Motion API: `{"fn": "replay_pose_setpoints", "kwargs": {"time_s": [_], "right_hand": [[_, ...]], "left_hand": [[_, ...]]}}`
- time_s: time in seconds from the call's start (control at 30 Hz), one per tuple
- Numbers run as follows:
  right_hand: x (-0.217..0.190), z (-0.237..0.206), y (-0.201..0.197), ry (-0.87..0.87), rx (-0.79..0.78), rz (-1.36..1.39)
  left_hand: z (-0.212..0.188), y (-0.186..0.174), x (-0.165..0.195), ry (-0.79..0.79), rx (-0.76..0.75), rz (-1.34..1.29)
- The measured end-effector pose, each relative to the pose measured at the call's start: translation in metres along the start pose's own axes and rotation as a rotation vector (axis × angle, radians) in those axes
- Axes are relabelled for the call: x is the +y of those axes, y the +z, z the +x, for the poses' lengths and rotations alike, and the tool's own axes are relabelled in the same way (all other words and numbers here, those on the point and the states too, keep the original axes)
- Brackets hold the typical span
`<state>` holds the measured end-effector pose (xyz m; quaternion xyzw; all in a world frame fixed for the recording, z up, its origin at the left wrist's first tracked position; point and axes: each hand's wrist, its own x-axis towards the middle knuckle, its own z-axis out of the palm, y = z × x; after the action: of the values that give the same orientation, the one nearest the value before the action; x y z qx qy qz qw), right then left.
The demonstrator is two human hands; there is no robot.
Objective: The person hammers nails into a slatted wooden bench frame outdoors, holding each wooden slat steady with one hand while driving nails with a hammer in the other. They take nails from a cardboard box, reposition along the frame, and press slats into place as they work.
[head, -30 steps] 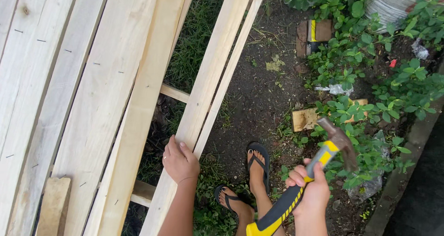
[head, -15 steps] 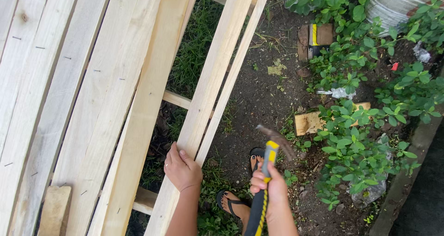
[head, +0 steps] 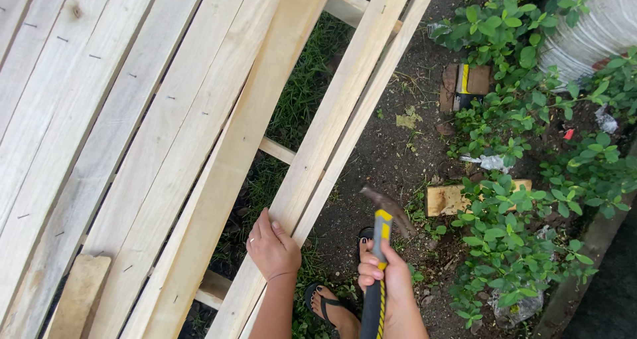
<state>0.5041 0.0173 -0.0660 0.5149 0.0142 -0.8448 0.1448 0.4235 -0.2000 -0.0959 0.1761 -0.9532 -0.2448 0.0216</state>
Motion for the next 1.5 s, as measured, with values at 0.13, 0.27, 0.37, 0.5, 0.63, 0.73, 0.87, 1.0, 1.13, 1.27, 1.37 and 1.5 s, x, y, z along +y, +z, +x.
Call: {"fn": "replay_pose_setpoints", "kwargs": {"time_s": [0.13,0.27,0.37,0.5,0.63,0.73,0.87,1.0,1.13,1.27,1.37,1.5], "right_hand": [[-0.026,-0.019,0.001,-0.447,0.183,0.183],[0.011,0.014,0.044,-0.411,0.349,-0.023],[0.033,0.025,0.064,-0.040,0.220,-0.184],[0.025,0.005,0.065,-0.020,0.212,-0.342],[0.014,-0.039,0.078,-0.163,0.280,-0.642],[0.005,-0.073,0.098,-0.239,0.387,-0.944],[-0.038,-0.089,0.153,-0.292,0.386,-1.387],[-0.070,-0.057,0.263,-0.323,0.244,-2.113],[-0.062,-0.017,0.374,-0.156,0.150,-2.582],[-0.054,0.019,0.419,-0.032,0.101,-2.808],[-0.061,0.038,0.415,-0.049,0.040,-2.773],[-0.077,0.047,0.405,0.050,0.040,-2.558]], "left_hand": [[0.001,0.002,0.002,0.024,-0.002,-0.016],[0.001,0.004,-0.001,-0.020,-0.027,-0.010],[0.003,0.003,-0.001,-0.010,-0.005,-0.027],[0.007,0.002,0.004,-0.010,0.008,-0.023],[0.010,-0.001,0.010,-0.046,-0.040,-0.016],[0.014,-0.003,0.013,-0.055,-0.037,0.003],[0.023,-0.008,0.018,-0.116,-0.098,-0.011],[0.033,-0.016,0.025,-0.094,-0.112,0.006],[0.040,-0.026,0.025,-0.040,-0.021,-0.048],[0.060,-0.028,0.023,-0.218,0.058,-0.212],[0.103,-0.019,0.029,-0.898,0.340,-0.650],[0.170,-0.017,0.036,-1.389,0.951,-1.921]]}}
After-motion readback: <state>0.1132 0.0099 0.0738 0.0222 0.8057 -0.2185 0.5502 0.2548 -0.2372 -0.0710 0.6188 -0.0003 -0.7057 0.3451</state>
